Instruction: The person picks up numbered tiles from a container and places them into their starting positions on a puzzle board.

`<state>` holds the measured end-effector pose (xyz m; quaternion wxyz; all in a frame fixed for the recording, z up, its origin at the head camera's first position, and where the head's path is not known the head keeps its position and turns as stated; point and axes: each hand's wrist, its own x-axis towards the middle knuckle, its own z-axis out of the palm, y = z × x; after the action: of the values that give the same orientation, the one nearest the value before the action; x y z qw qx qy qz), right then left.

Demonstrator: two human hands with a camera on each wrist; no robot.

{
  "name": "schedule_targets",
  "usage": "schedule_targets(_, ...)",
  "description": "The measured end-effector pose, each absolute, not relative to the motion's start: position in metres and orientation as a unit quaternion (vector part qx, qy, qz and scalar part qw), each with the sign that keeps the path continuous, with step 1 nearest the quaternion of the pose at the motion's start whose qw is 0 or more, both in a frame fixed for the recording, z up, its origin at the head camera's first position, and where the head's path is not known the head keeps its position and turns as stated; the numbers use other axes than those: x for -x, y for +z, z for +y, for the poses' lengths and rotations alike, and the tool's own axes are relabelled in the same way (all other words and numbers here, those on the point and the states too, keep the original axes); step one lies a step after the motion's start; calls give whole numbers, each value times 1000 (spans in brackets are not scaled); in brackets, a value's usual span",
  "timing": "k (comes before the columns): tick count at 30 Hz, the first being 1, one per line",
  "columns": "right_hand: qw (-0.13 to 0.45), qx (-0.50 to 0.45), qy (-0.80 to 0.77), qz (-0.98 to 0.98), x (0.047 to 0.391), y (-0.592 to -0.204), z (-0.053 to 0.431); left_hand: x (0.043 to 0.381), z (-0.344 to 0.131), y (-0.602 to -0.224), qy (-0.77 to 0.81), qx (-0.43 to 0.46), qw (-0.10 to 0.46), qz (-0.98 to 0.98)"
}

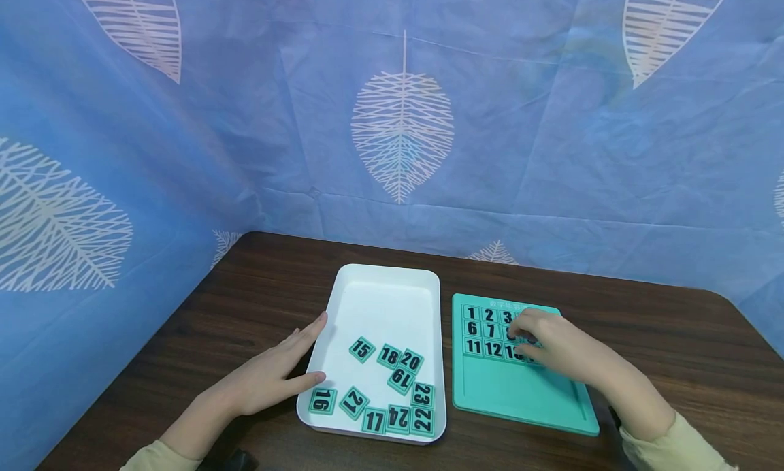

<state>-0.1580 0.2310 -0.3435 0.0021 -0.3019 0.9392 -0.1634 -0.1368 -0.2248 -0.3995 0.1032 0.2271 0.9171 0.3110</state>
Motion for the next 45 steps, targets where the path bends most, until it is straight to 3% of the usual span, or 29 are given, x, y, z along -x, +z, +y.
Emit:
schedule_targets(10,-18,352,-176,919,165,-323,169,137,-226,-400,308,-223,105,919)
schedule_targets(25,29,413,-184,891,169,-331,67,137,-223,-400,310,-218,109,919)
schedule_targets(31,57,401,-158,900,168,-338,45,137,-222,-400,306,-219,109,920)
schedule_targets(45,17,386,-124,914,171,-351,23,136,-224,-399,304,-226,100,920)
